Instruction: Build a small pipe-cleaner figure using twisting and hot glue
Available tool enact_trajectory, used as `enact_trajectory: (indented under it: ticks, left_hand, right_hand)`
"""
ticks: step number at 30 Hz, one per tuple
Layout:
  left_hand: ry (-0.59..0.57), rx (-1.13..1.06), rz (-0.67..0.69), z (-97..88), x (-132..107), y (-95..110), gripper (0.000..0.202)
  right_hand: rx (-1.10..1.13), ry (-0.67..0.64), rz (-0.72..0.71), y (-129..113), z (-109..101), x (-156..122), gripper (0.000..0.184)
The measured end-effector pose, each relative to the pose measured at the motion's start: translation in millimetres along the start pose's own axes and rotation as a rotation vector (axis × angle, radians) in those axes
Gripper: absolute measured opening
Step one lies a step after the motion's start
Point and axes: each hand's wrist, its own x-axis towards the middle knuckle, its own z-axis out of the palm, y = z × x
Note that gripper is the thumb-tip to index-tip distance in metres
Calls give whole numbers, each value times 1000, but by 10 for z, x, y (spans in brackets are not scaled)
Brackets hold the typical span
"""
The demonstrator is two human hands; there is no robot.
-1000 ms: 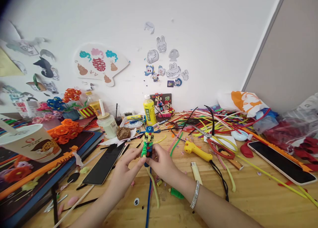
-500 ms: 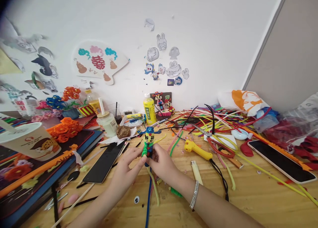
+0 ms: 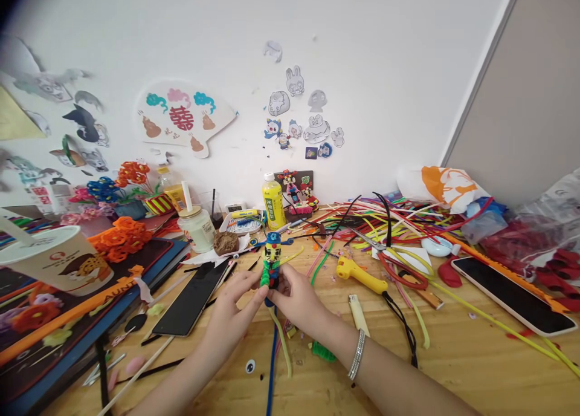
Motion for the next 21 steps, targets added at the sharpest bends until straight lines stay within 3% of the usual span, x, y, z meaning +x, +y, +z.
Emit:
enact_trajectory:
  ticks: [14, 21]
  left_hand:
    - [-29, 19, 21, -13, 3, 14, 22]
    - [-38, 48, 40, -14, -2, 26, 23]
  right_hand:
    - [33, -26, 9, -34, -10, -8, 12]
    - [70, -33, -2, 1, 1, -12, 17]
